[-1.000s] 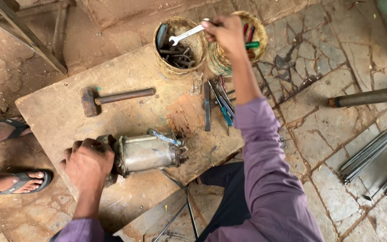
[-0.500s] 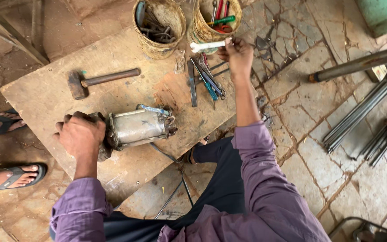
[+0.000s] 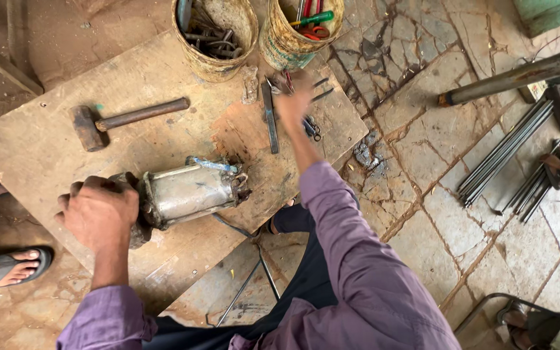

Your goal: The person disassembles an electric water pump using a hammer and wrench on a wooden surface, then sits on the floor to strip and cut electrical wires with pliers.

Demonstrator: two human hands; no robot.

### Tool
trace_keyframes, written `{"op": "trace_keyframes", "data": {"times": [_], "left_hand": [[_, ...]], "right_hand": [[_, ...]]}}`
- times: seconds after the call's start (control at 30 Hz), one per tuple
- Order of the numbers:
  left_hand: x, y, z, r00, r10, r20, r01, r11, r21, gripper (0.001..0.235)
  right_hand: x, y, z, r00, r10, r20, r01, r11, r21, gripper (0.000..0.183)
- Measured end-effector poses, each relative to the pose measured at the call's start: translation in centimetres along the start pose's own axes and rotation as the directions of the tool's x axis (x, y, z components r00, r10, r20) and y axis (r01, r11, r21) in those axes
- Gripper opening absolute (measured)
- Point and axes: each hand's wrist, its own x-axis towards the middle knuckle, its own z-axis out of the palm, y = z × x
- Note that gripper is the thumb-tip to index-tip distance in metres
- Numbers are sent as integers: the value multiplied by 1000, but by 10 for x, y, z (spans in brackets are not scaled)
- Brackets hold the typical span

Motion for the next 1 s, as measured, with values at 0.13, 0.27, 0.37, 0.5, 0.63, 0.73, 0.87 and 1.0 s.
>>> {"op": "trace_keyframes", "data": {"times": [0.13, 0.27, 0.37, 0.5, 0.63, 0.73, 0.87, 1.0], "left_hand": [[7, 2, 2, 997, -41, 70, 38, 998, 49, 41], [2, -1, -1, 996, 22, -84, -18, 999, 46, 37], [-8, 2, -4, 994, 20, -107, -26, 998, -53, 28], [-7, 6, -14, 997, 26, -74, -28, 999, -16, 30], [-11, 10, -20, 993, 31, -115, -34, 999, -30, 21], [-7, 10, -22, 1000, -12, -4, 12, 999, 34, 31], [-6, 15, -23, 1000, -17, -9, 17, 1000, 21, 28], [-9, 12, -24, 997, -5, -77, 5, 1000, 0, 28]], "right_hand": [[66, -105, 24, 402, 514, 758, -837, 543, 76, 89], [63, -133, 37, 283, 435, 855, -950, 248, 188, 52], [27, -112, 41, 386, 391, 835, -920, 234, 315, 45], [-15, -87, 50, 498, 339, 798, -867, 212, 450, 39], [-31, -81, 53, 534, 304, 789, -844, 242, 478, 42], [-33, -79, 50, 534, 292, 794, -846, 187, 500, 51], [-46, -72, 48, 596, 280, 752, -801, 277, 532, 49], [-51, -71, 47, 573, 306, 760, -808, 365, 462, 50]]}}
